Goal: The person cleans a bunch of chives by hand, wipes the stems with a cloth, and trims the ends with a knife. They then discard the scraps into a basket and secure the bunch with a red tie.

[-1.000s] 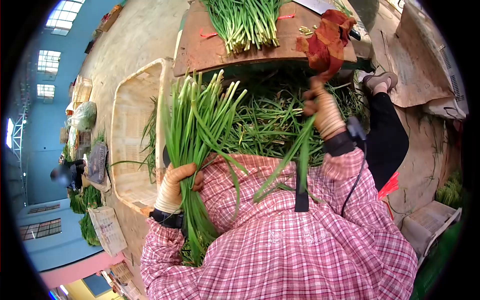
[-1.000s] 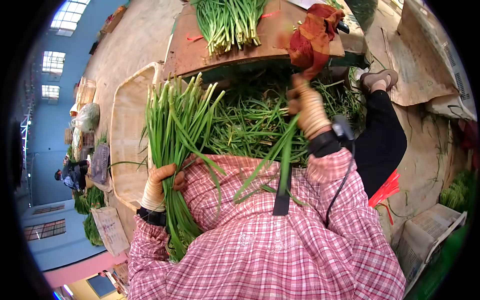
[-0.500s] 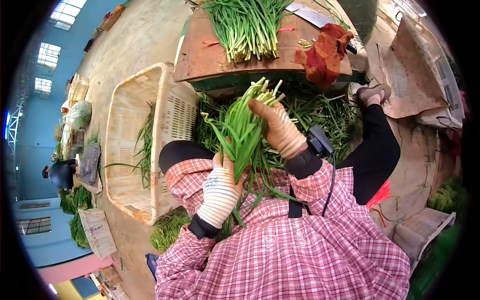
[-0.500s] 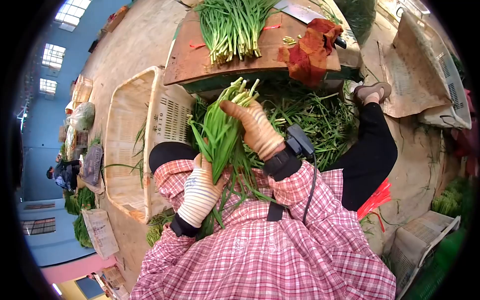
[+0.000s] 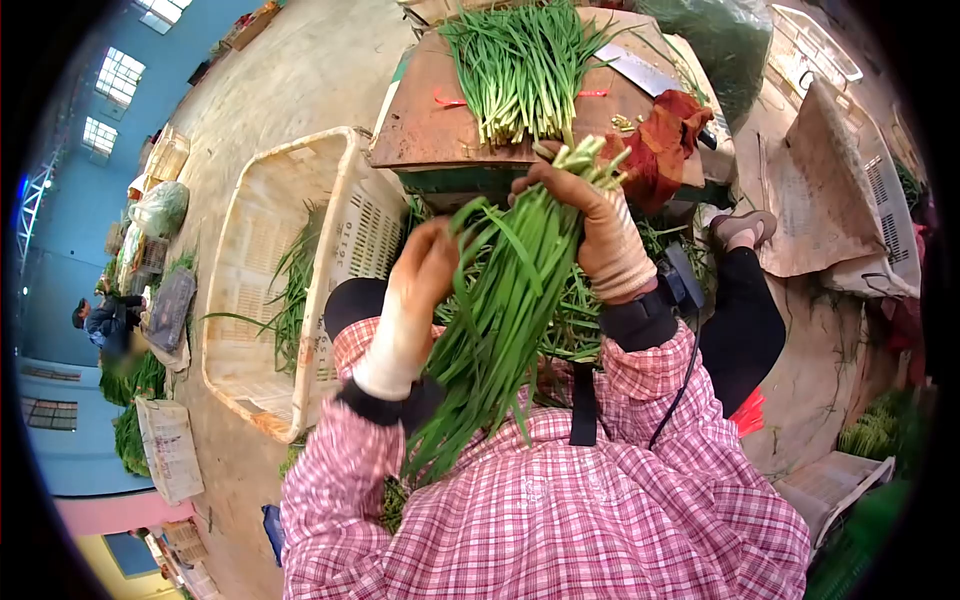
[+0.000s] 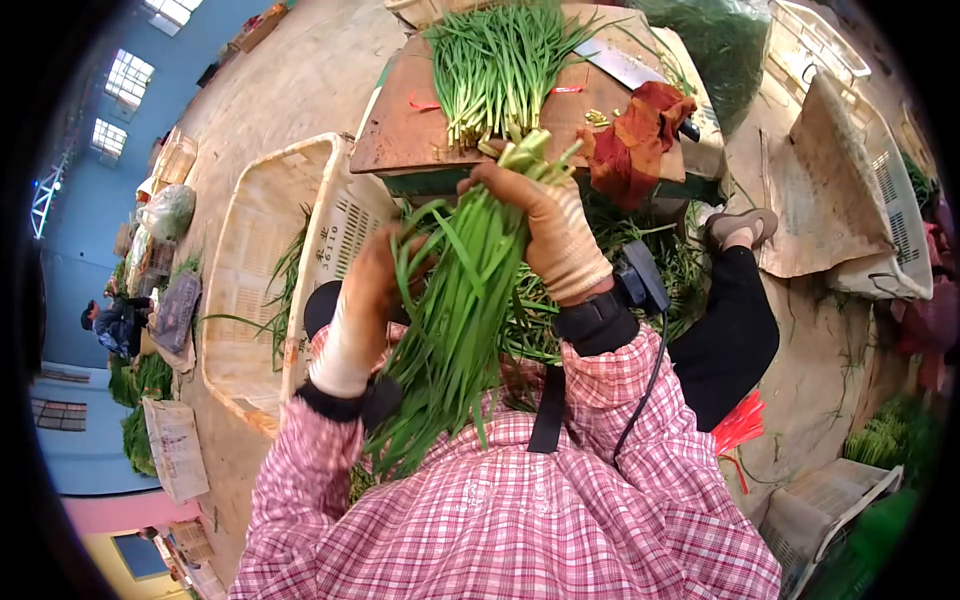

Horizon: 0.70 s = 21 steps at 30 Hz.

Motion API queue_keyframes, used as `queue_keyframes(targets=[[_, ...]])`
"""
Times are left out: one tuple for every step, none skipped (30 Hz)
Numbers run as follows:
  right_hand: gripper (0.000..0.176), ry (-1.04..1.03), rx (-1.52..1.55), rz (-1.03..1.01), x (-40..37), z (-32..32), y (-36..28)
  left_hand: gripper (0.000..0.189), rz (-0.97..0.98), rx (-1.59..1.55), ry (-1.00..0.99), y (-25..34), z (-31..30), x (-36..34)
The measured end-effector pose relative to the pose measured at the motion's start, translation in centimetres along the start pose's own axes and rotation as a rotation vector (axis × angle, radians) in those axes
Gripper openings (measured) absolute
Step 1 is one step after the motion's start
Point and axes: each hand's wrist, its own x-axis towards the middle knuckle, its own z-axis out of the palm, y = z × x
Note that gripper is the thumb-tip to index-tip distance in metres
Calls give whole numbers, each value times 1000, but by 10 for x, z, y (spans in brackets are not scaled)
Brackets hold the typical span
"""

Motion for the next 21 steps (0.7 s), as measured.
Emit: queue_keyframes(targets=[[29, -4, -128, -63, 1, 11, -7, 42, 28, -251, -25, 9, 16, 10], [29, -8, -255, -131, 3, 21, -13, 44, 165, -74, -74, 11, 19, 26], [29, 29, -271, -192, 6, 27, -20, 45, 201, -11, -67, 2, 22, 45], [30, 67, -288, -253, 11, 30, -26, 44, 257, -49, -58, 0, 29, 54], [30, 108, -303, -313, 14, 33, -35, 42, 308, -87, -51, 1, 34, 59], [33, 163, -316, -366, 13, 35, -51, 39, 302, -85, -48, 3, 32, 63], [31, 205, -286, -376, 22, 21, -66, 36, 293, -85, -45, 4, 25, 66], [29, 204, -234, -294, 12, 23, -90, 31, 260, -118, -90, -2, 9, 71], [28, 204, -178, -213, 2, 28, -116, 28, 282, 161, -46, -12, -10, 85], [25, 205, -581, -414, -1, 16, -131, 30, 271, 426, -72, -38, -44, 112], [28, 217, -720, -445, -1, 15, -142, 35, 287, 1116, -64, -38, -68, 118], [33, 234, -857, -478, -1, 14, -154, 41, 173, 1564, -92, -40, -84, 121], [33, 167, -794, -480, -4, 18, -165, 45, 0, 1825, -156, -28, -82, 113], [33, 95, -735, -483, -7, 21, -179, 50, -68, 1864, -129, -4, -73, 109], [34, 27, -677, -467, -11, 26, -190, 54, -152, 1894, -113, 14, -64, 102], [31, 119, -769, -483, -11, 34, -198, 59, 42, 1629, -34, 23, -67, 105], [27, 67, -748, -453, -12, 41, -198, 65, 222, 1360, 46, 35, -68, 106], [25, 13, -721, -436, -10, 51, -195, 74, 451, 1177, -5, 45, -64, 106], [23, -54, -699, -428, -3, 61, -195, 82, 682, 980, -43, 63, -51, 103], [24, -99, -698, -453, -1, 70, -194, 87, 665, 635, -112, 82, -20, 79], [24, -127, -765, -541, 6, 80, -186, 91, 631, 289, -179, 92, 13, 51]])
